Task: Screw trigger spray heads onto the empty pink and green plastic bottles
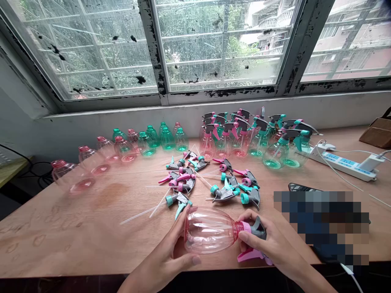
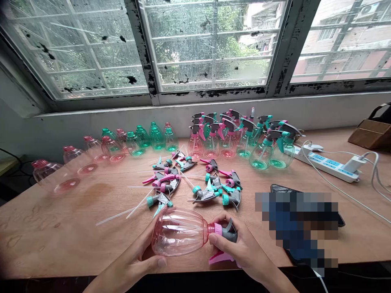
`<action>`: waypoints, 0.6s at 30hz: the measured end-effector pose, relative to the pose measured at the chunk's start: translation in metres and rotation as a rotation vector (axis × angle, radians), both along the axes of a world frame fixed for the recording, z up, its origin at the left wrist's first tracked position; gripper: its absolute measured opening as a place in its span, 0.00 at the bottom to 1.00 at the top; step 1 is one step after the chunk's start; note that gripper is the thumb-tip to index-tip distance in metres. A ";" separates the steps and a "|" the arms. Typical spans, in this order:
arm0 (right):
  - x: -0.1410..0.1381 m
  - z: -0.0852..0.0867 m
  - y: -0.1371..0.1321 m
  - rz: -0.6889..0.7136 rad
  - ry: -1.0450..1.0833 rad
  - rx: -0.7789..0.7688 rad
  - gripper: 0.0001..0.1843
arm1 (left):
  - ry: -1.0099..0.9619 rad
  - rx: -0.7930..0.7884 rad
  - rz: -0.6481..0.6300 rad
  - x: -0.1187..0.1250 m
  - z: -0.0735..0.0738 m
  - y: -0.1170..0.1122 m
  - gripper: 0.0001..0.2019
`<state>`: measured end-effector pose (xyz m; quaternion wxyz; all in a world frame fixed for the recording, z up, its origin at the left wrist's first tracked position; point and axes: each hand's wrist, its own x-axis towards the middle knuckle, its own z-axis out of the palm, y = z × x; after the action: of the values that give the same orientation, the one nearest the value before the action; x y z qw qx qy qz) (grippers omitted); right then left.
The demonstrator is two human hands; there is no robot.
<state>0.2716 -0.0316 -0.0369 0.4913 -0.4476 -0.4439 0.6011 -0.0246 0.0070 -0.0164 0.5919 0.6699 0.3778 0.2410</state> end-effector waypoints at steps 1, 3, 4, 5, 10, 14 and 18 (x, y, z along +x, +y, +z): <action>0.000 0.000 0.000 0.003 -0.002 -0.004 0.21 | 0.014 0.008 0.002 0.000 0.000 0.000 0.49; 0.001 0.000 0.000 0.009 -0.008 0.003 0.20 | 0.029 0.008 0.000 0.000 0.000 0.000 0.50; 0.001 0.000 0.000 0.012 -0.009 0.012 0.20 | 0.030 0.005 -0.008 0.000 0.000 0.000 0.50; 0.002 0.000 0.000 0.016 -0.010 0.020 0.20 | 0.031 0.009 -0.015 0.000 0.001 0.000 0.51; 0.002 -0.001 0.000 0.020 -0.005 0.015 0.20 | 0.016 0.064 -0.018 0.002 0.001 -0.001 0.52; 0.002 -0.002 0.000 0.025 0.006 0.021 0.20 | -0.018 0.006 -0.011 0.001 -0.001 0.000 0.53; 0.002 -0.001 0.000 0.029 0.012 0.016 0.20 | 0.028 0.023 -0.008 -0.001 -0.002 0.001 0.49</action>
<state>0.2732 -0.0312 -0.0380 0.4888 -0.4336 -0.4519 0.6073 -0.0252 0.0075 -0.0179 0.5799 0.6814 0.3807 0.2336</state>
